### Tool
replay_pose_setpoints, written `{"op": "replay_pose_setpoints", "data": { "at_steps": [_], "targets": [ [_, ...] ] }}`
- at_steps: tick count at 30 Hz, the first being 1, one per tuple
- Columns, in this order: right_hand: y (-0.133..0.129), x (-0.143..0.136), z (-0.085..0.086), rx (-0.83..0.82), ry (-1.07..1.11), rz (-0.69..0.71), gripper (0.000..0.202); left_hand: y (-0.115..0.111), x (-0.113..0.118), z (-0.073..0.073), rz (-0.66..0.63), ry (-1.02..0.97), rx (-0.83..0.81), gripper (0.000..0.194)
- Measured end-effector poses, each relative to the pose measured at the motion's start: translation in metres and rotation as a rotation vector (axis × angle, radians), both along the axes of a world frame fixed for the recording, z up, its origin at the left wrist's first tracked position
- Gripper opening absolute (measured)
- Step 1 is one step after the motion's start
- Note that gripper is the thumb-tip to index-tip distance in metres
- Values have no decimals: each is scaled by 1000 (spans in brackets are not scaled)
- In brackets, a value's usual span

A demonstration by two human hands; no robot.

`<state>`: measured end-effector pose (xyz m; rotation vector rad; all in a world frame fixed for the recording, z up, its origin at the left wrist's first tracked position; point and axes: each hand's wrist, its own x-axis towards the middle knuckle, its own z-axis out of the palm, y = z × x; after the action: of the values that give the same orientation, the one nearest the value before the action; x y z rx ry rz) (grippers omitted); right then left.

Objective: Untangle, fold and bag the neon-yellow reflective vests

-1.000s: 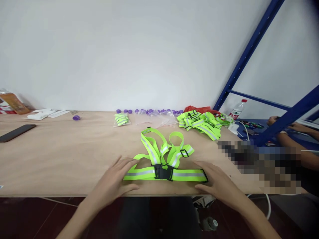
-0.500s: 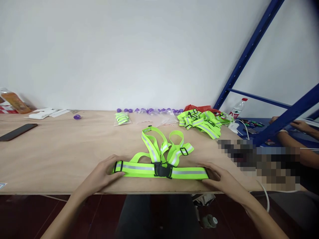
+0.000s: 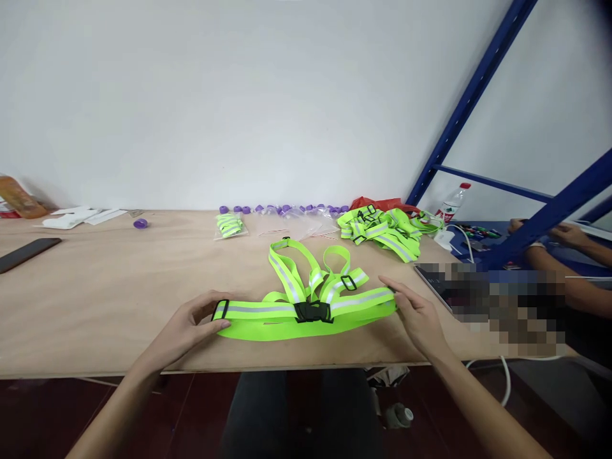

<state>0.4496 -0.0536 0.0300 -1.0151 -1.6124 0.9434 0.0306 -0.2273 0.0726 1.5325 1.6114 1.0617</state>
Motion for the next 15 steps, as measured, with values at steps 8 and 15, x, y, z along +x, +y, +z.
{"op": "replay_pose_setpoints", "data": {
  "at_steps": [8,15],
  "targets": [
    [-4,23,30,126,-463,267,48,-7,-7,4,-7,113,23,39],
    [-3,12,19,21,-232,125,56,-1,1,-10,75,-116,-10,42]
  ]
}}
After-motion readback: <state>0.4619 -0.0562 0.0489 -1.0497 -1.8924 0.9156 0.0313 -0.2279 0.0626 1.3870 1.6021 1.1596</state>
